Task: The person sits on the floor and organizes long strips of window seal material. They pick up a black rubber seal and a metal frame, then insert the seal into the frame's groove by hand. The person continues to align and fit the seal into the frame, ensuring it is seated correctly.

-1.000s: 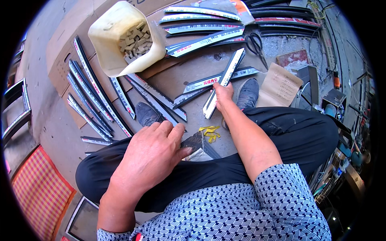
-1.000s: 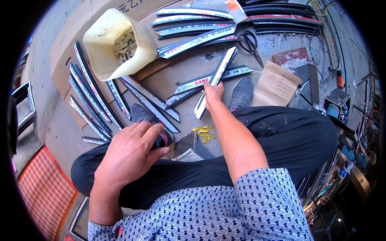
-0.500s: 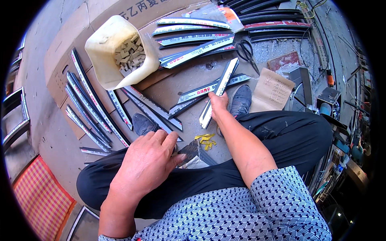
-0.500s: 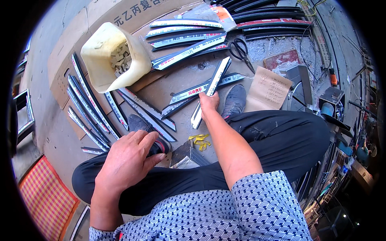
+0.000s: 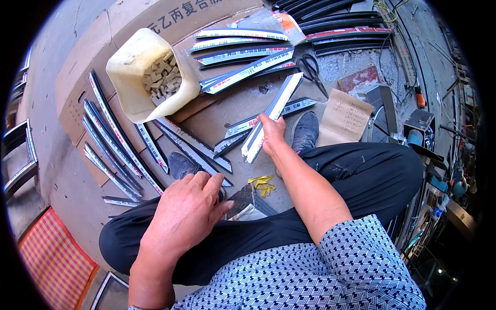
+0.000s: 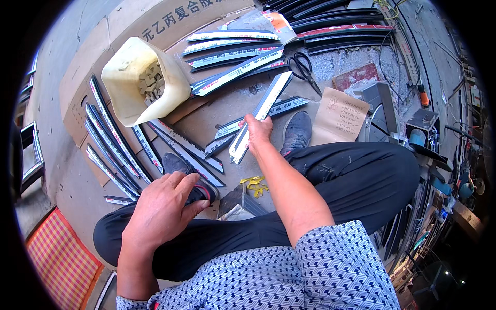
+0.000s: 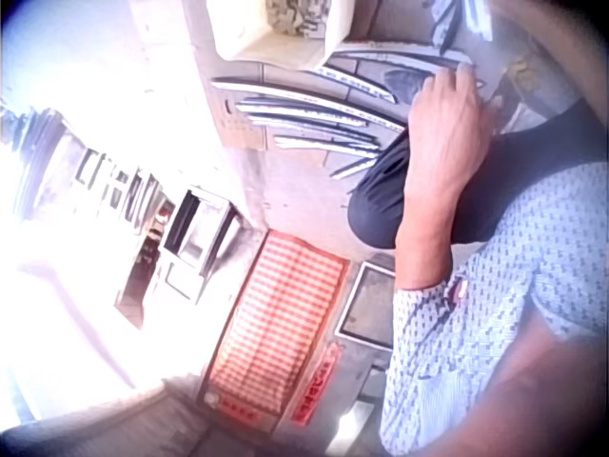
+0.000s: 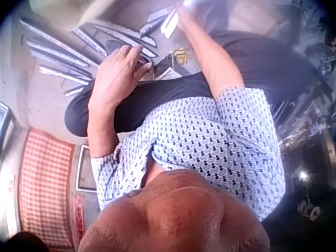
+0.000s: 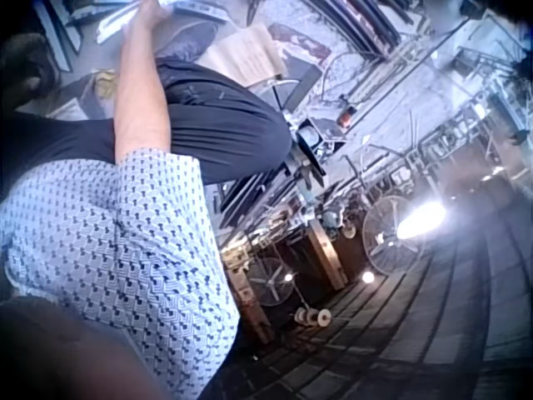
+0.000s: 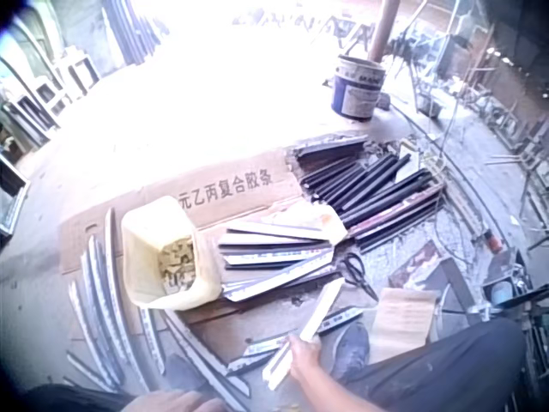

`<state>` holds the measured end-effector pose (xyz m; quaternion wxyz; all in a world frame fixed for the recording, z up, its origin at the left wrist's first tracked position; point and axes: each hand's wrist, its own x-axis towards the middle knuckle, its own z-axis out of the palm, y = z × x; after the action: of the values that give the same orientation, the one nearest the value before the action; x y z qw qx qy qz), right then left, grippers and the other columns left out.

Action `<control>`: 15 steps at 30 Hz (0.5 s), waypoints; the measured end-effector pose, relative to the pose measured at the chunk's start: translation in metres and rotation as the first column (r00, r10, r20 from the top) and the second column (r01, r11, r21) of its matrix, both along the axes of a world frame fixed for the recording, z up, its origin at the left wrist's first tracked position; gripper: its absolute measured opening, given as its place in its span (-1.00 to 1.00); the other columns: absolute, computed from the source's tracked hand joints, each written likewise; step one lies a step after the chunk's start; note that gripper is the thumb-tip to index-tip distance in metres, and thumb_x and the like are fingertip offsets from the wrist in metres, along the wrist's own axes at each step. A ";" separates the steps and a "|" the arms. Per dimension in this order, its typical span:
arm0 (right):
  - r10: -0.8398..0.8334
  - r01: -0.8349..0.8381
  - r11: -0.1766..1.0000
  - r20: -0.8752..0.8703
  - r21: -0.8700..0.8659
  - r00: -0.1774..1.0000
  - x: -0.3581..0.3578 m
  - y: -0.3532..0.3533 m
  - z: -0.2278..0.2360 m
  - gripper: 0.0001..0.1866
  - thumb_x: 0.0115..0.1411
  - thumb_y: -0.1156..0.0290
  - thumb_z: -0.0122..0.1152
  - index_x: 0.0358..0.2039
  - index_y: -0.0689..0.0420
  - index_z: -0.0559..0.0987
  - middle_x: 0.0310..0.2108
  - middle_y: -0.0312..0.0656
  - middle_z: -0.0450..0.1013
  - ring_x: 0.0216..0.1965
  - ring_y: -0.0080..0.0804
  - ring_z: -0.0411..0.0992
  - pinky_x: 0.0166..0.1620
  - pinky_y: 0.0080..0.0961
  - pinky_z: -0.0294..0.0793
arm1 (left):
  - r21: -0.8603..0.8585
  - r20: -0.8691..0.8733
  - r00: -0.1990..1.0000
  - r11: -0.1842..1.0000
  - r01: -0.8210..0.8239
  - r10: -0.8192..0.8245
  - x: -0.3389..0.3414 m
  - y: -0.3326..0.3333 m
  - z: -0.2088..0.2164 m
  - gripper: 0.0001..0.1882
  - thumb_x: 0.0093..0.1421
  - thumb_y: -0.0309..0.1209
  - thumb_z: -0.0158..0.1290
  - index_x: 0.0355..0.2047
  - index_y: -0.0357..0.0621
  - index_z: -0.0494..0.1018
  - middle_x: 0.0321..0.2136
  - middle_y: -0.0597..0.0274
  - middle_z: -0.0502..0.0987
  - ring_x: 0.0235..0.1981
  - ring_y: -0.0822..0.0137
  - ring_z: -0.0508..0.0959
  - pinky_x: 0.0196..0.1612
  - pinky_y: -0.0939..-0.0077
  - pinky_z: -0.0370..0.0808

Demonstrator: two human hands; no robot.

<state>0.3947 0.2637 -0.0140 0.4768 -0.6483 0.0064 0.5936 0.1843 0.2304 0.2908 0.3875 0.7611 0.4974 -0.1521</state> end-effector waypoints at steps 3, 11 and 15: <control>-0.031 0.032 0.999 -0.058 0.015 0.998 -0.006 0.006 0.009 -0.66 0.10 0.63 0.23 -0.11 0.21 0.37 -0.44 -0.09 0.49 -0.53 -0.33 0.52 -0.40 -0.36 0.60 | -0.004 0.001 1.000 1.000 0.003 -0.003 0.000 0.001 0.000 -0.48 0.29 -0.14 0.25 0.13 -0.20 0.48 -0.23 0.03 0.55 -0.16 0.06 0.58 -0.11 0.18 0.52; 0.023 -0.013 0.997 -0.127 0.077 0.992 -0.021 0.018 0.031 -0.65 0.11 0.59 0.26 -0.12 0.16 0.35 -0.42 -0.12 0.47 -0.50 -0.36 0.52 -0.39 -0.36 0.62 | -0.014 -0.012 1.000 1.000 0.001 -0.001 0.001 0.003 0.002 -0.49 0.29 -0.15 0.24 0.12 -0.20 0.48 -0.23 0.03 0.54 -0.15 0.04 0.58 -0.10 0.17 0.53; 0.032 -0.020 0.996 -0.140 0.088 0.990 -0.027 0.022 0.038 -0.67 0.11 0.58 0.27 -0.15 0.15 0.35 -0.44 -0.14 0.47 -0.51 -0.36 0.51 -0.40 -0.37 0.60 | -0.008 -0.006 1.000 1.000 0.008 -0.008 0.001 0.003 0.000 -0.50 0.29 -0.16 0.24 0.12 -0.21 0.48 -0.22 0.02 0.55 -0.14 0.03 0.59 -0.09 0.17 0.54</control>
<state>0.3672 0.2859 0.0237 0.4951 -0.5834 0.0060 0.6438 0.1851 0.2334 0.2912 0.3884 0.7612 0.4948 -0.1577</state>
